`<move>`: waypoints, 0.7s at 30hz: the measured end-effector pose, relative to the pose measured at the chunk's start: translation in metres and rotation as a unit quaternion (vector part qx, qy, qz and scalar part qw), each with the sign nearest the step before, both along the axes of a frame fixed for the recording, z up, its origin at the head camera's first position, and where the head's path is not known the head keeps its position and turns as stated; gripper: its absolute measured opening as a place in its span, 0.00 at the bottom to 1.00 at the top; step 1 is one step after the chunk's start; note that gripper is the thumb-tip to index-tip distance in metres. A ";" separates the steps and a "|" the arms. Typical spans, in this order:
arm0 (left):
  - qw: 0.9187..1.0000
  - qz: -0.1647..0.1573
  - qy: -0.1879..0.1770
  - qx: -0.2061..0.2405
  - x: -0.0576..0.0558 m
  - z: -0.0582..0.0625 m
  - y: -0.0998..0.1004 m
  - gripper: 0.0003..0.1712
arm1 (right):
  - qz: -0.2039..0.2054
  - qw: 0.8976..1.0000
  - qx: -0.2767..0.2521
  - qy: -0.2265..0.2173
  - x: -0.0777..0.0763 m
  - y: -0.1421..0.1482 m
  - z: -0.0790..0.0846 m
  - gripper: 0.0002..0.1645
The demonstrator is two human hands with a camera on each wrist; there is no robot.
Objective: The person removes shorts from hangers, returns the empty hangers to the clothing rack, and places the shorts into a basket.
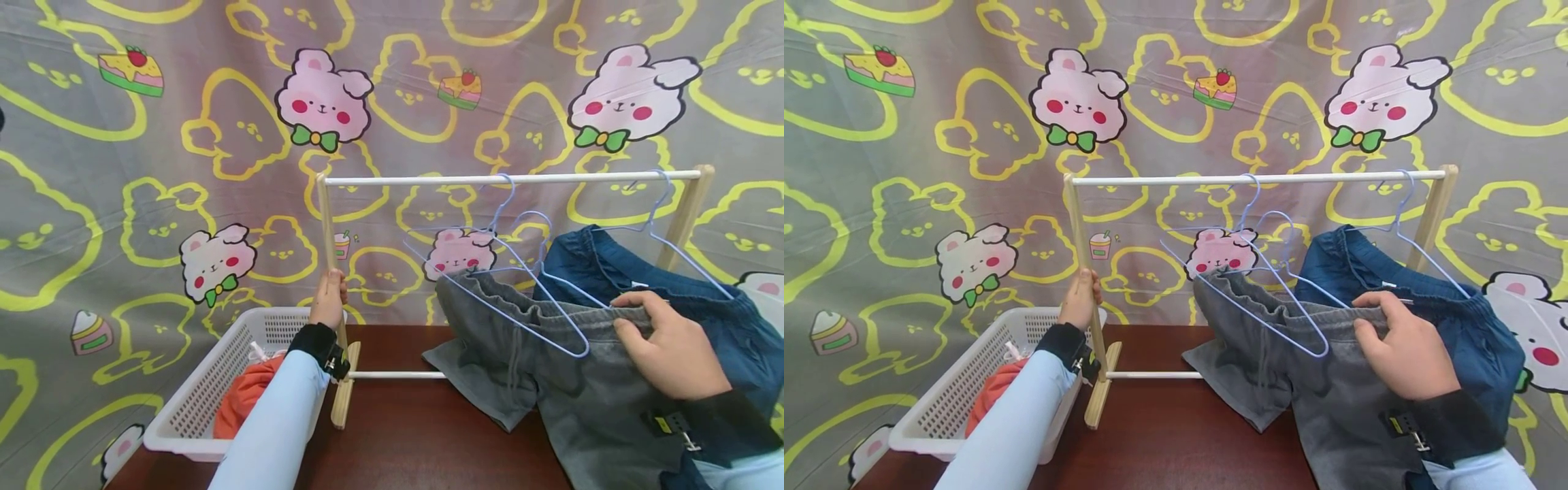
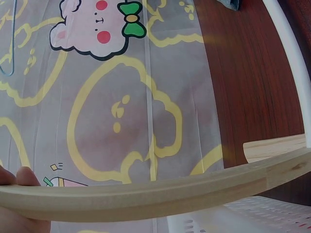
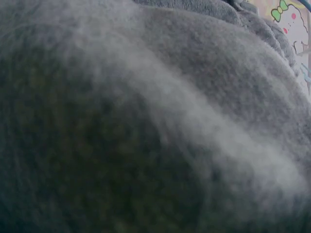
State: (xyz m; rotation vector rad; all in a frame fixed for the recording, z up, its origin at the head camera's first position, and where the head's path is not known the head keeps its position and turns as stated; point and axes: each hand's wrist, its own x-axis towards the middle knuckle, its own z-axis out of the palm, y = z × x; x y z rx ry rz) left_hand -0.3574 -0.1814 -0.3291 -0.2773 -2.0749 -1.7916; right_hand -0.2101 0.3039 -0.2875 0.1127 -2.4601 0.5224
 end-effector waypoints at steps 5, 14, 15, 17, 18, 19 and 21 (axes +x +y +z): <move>1.000 -0.003 0.000 0.002 0.000 -0.002 0.000 0.25 | 0.019 1.000 0.006 0.000 0.000 -0.004 -0.005 0.19; 1.000 0.001 0.006 -0.004 0.000 -0.002 -0.001 0.27 | 0.039 0.999 0.003 -0.018 0.000 -0.014 -0.013 0.16; 1.000 0.001 0.007 -0.002 0.000 -0.003 -0.001 0.27 | 0.043 0.999 0.005 -0.018 0.000 -0.016 -0.013 0.16; 1.000 -0.001 0.013 -0.001 0.000 -0.003 -0.001 0.26 | 0.050 0.999 0.009 -0.017 0.000 -0.018 -0.015 0.15; 1.000 -0.003 0.016 0.000 0.000 -0.003 -0.001 0.26 | 0.054 0.998 0.009 -0.017 0.000 -0.019 -0.016 0.15; 1.000 -0.005 0.019 0.002 -0.001 -0.003 -0.001 0.25 | 0.057 0.998 0.009 -0.019 0.000 -0.021 -0.017 0.15; 1.000 -0.009 0.022 0.002 -0.001 -0.004 -0.001 0.24 | 0.065 0.998 0.006 -0.026 0.000 -0.023 -0.019 0.14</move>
